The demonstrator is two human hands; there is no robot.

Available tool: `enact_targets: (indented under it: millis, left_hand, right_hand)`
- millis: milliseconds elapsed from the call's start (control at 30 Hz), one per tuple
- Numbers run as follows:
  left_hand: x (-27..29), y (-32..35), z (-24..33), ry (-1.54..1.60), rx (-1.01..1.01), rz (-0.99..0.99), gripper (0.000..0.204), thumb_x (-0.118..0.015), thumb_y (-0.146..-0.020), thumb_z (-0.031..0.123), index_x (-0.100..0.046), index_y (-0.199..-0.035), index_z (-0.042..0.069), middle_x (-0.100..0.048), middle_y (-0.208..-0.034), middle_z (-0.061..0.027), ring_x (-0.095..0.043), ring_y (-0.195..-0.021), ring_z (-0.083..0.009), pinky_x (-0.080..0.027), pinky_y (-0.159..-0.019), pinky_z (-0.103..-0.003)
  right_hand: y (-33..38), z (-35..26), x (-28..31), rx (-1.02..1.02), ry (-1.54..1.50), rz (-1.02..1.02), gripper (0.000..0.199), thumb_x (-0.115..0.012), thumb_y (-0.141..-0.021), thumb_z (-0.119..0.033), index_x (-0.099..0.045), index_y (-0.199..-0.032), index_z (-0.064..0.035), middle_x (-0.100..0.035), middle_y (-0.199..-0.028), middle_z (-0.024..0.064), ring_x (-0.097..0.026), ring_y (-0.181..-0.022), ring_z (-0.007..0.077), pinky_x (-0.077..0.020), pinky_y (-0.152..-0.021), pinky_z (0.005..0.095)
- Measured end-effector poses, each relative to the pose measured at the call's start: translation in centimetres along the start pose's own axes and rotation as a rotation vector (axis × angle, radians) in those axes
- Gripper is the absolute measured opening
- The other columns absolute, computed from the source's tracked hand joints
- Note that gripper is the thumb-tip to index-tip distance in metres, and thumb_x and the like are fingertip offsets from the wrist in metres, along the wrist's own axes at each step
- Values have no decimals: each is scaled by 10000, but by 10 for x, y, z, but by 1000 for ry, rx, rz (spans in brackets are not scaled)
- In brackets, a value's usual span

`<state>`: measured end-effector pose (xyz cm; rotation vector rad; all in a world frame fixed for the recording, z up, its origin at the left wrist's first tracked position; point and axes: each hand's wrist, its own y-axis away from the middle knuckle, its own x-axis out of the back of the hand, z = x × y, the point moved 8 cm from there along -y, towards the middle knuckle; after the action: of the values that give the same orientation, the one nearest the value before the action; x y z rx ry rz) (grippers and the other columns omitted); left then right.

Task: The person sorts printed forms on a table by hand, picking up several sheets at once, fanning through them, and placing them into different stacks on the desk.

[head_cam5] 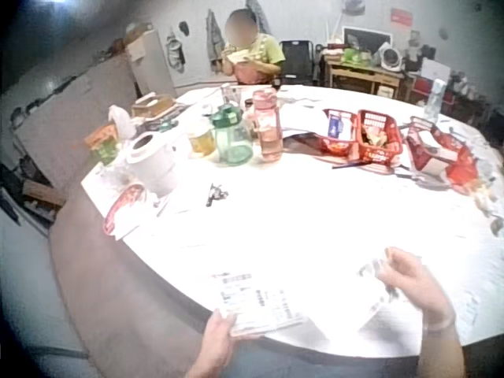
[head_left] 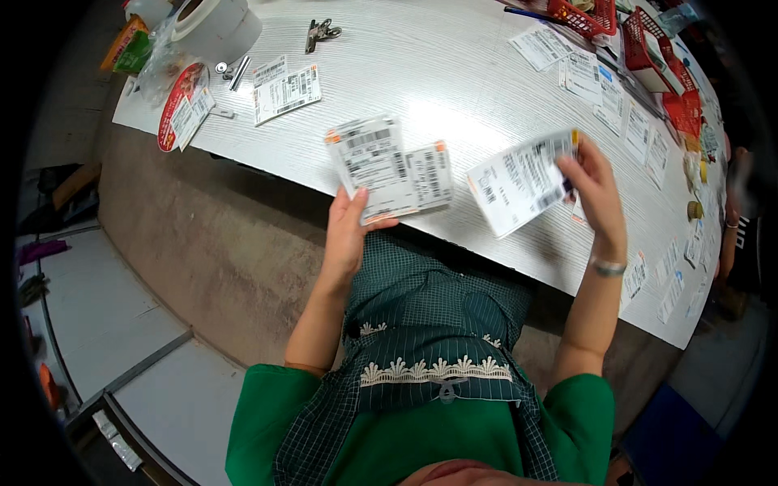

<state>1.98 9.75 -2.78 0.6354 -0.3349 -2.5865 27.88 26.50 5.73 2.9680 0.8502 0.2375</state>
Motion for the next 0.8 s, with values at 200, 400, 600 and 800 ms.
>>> enact_targets:
  millis: [200,400,600,800]
  left_hand:
    - [-53,-1,-25,16,94,-119,371,-393,-952,181,-352,-1269,-7,-522,-1171,-152,-584,-985,-210,-571,-690,-311]
    - [-82,6,-31,-41,112,-183,389,-372,-948,147,-292,-1294,-11,-530,-1139,-183,-610,-953,-249,-597,-655,-325]
    - [-86,1,-23,-114,49,-199,372,-384,-950,176,-326,-1264,-15,-549,-1115,-172,-615,-932,-232,-587,-660,-300]
    - [-88,-7,-31,-156,82,-201,374,-385,-949,190,-329,-1266,-1,-537,-1123,-166,-609,-935,-222,-587,-658,-291]
  right_hand:
    - [53,27,-46,-18,65,308,206,-509,-911,-204,-527,-1002,-20,-553,-618,11,-516,-466,44,-409,-394,142]
    - [53,50,-42,-124,248,241,202,-540,-877,-167,-552,-1018,-24,-600,-660,91,-583,-550,161,-459,-531,273]
    - [17,55,135,140,1076,515,178,-632,-769,-138,-609,-901,-21,-625,-813,133,-597,-755,252,-472,-706,342]
    - [-2,78,142,-200,833,79,171,-639,-770,-130,-618,-888,-7,-623,-803,102,-576,-735,230,-454,-676,323]
